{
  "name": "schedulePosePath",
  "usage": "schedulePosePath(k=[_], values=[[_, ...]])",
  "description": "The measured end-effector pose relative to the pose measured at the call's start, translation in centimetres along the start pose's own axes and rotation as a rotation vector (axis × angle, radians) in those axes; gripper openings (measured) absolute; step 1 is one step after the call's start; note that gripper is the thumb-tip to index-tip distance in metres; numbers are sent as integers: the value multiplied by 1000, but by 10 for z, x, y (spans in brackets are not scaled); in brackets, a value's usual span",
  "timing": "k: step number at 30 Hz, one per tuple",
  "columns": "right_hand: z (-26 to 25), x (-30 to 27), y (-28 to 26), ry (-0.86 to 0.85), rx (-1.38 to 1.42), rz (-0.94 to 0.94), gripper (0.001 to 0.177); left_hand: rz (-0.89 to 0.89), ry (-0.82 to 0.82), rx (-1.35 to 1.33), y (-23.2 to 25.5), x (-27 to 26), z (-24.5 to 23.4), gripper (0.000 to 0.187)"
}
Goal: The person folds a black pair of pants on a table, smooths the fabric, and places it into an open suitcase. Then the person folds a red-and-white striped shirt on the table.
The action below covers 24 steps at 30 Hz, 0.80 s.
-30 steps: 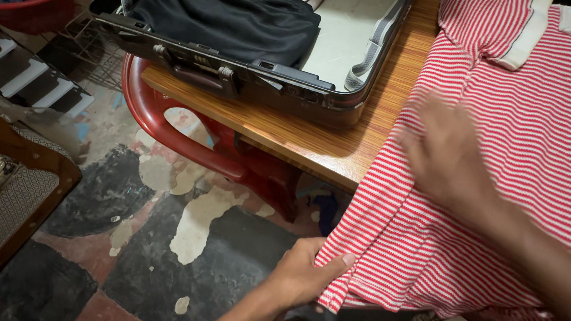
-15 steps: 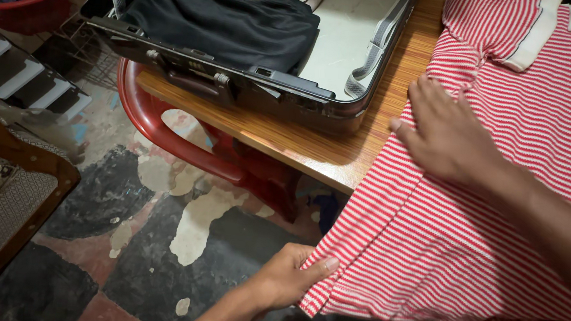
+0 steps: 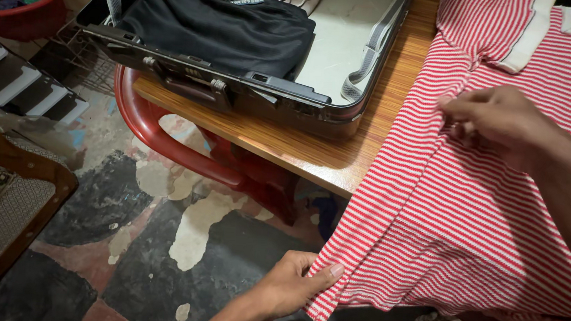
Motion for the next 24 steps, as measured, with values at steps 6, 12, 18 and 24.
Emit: schedulePosePath(k=[6, 12, 18, 24], values=[[19, -27, -11, -168, 234, -23, 21, -14, 19, -6, 8, -6, 3, 41], [39, -74, 1, -87, 572, 60, 12, 27, 58, -10, 7, -9, 7, 47], [66, -92, 7, -77, 588, 59, 14, 48, 206, 18, 3, -10, 7, 34], [78, -115, 14, -108, 572, 45, 16, 10, 314, 159, 17, -16, 8, 46]])
Point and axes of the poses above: each hand's wrist, its own x-axis towards the middle knuckle, its own z-axis out of the palm, y = z × x, the point moved 3 cm from there along x, towards the middle knuckle, and after that the axes turned 9 degrees about z, right-handed, at the moved point
